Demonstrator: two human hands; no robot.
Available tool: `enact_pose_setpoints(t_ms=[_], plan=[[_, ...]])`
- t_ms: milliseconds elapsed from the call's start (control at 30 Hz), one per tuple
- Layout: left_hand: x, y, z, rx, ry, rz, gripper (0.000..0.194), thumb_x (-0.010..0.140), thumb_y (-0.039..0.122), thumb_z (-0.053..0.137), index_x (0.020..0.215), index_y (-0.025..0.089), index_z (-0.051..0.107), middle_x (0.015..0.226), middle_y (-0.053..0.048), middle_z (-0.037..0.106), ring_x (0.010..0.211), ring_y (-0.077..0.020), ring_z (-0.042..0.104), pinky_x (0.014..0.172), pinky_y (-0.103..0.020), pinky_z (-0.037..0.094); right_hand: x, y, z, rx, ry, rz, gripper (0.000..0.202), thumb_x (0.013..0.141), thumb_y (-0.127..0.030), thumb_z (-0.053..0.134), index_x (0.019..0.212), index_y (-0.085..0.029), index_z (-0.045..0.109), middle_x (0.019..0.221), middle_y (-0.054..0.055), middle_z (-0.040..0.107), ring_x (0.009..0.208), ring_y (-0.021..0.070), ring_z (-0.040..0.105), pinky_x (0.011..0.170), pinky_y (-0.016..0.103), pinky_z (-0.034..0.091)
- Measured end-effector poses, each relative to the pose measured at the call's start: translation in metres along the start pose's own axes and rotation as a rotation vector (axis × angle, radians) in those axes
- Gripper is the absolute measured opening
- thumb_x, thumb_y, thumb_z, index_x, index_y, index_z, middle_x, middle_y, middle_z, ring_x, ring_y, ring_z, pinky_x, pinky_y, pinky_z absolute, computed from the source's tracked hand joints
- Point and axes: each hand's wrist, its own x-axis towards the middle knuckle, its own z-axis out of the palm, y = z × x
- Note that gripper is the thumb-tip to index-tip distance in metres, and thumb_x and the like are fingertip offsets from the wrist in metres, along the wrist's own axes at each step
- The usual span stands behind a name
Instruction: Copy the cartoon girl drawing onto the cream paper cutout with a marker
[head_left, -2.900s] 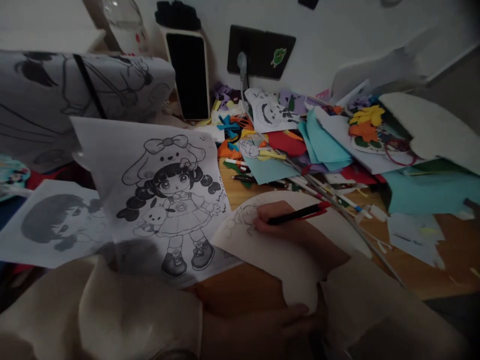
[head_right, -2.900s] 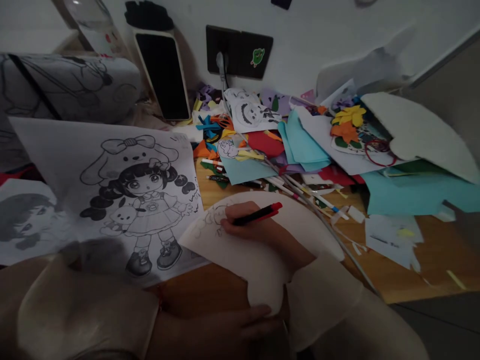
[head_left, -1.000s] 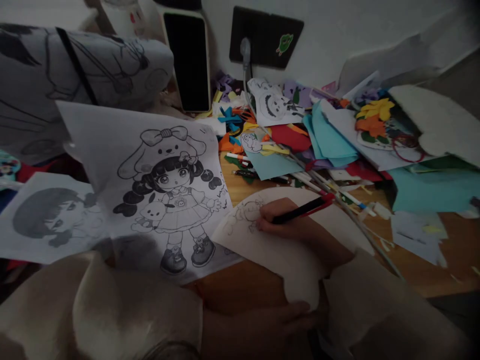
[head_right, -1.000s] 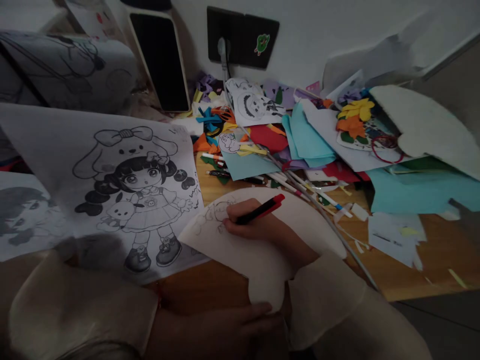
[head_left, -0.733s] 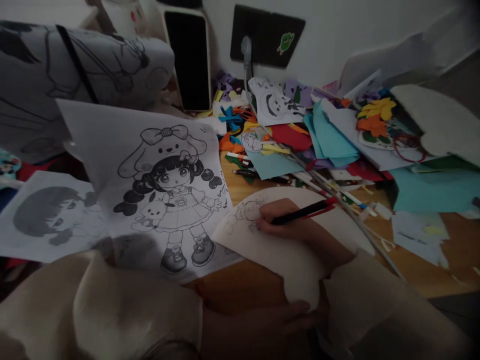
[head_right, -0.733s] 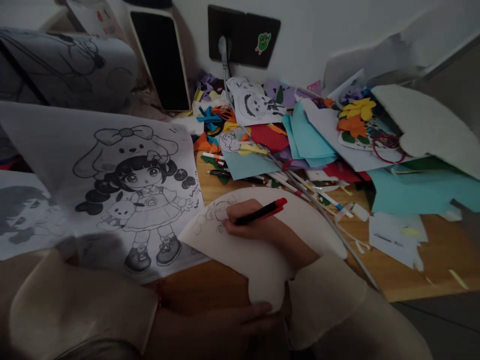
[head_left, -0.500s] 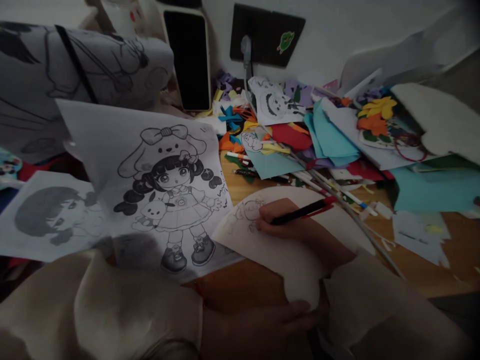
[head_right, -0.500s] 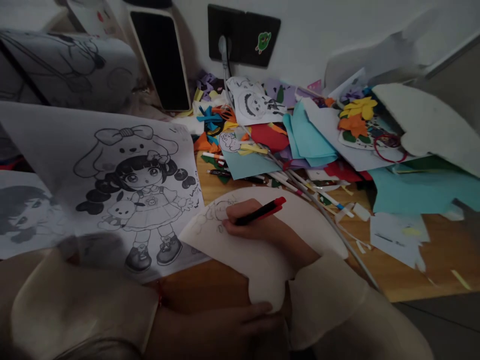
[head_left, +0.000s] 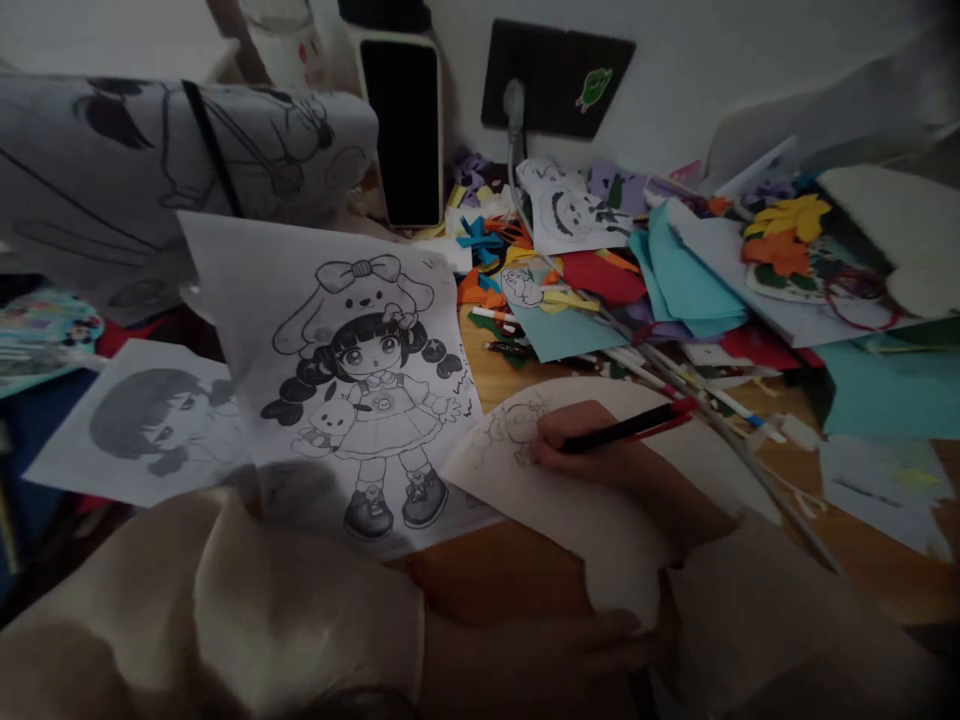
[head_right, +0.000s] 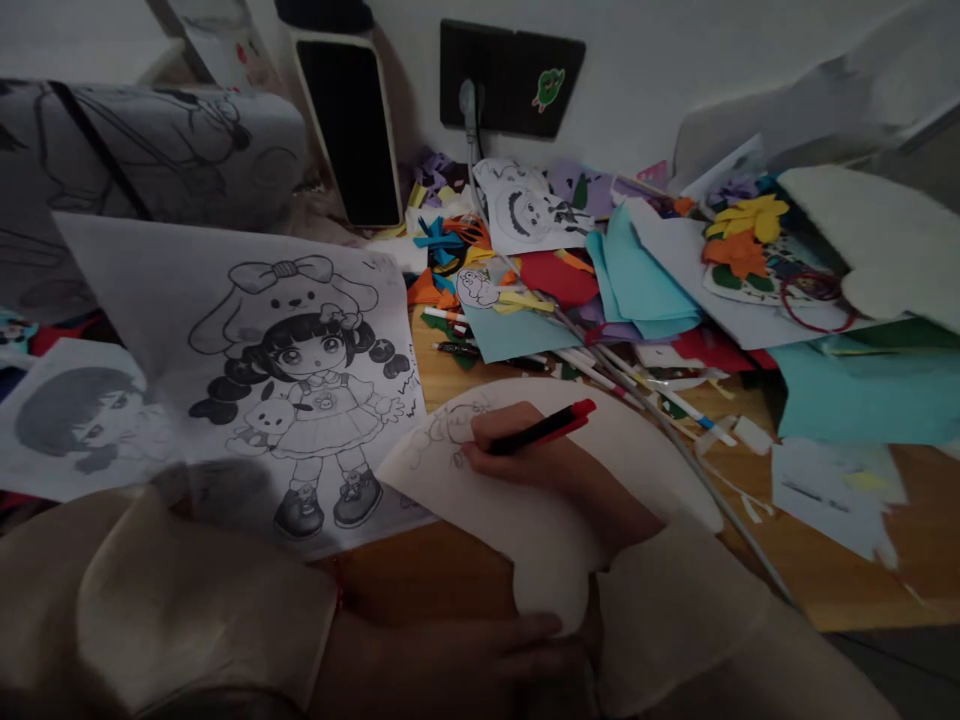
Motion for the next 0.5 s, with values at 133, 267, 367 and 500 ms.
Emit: enact_pose_setpoints(t_ms=[133, 267, 367, 500], plan=[[0.001, 0.001, 0.0, 0.019, -0.05, -0.009, 0.022, 0.077, 0.04, 0.05, 0.089, 0.043, 0.068, 0.114, 0.014, 0.061, 0.137, -0.0185, 0.024, 0.117, -0.037, 0.014, 0.0, -0.001, -0.001, 0.007, 0.012, 0.009, 0.036, 0.082, -0.017, 0.053, 0.054, -0.017, 0.031, 0.054, -0.005, 0.029, 0.05, 0.0066, 0.028, 0.047, 0.023, 0.023], [0.003, 0.005, 0.003, 0.027, -0.047, -0.015, 0.02, 0.076, 0.043, 0.05, 0.085, 0.045, 0.068, 0.122, 0.018, 0.055, 0.138, -0.0197, 0.022, 0.118, -0.04, 0.011, 0.001, -0.003, -0.001, 0.002, 0.006, 0.005, 0.036, 0.082, -0.015, 0.052, 0.054, -0.017, 0.03, 0.054, -0.006, 0.03, 0.051, 0.0065, 0.029, 0.048, 0.023, 0.024], [0.002, 0.001, -0.003, 0.06, -0.074, -0.015, 0.021, 0.076, 0.043, 0.049, 0.087, 0.046, 0.067, 0.123, 0.017, 0.054, 0.138, -0.0187, 0.021, 0.118, -0.038, 0.013, 0.001, -0.004, -0.001, -0.008, 0.016, -0.014, 0.036, 0.081, -0.015, 0.054, 0.054, -0.017, 0.03, 0.054, -0.006, 0.029, 0.05, 0.0063, 0.029, 0.048, 0.022, 0.024], [0.001, -0.004, -0.013, 0.103, -0.166, 0.081, 0.028, 0.079, 0.046, 0.04, 0.086, 0.043, 0.067, 0.124, 0.016, 0.053, 0.139, -0.0192, 0.018, 0.118, -0.039, 0.013, 0.001, -0.005, -0.002, 0.017, 0.022, 0.006, 0.036, 0.081, -0.015, 0.053, 0.054, -0.017, 0.029, 0.054, -0.005, 0.029, 0.051, 0.0067, 0.029, 0.048, 0.023, 0.024]])
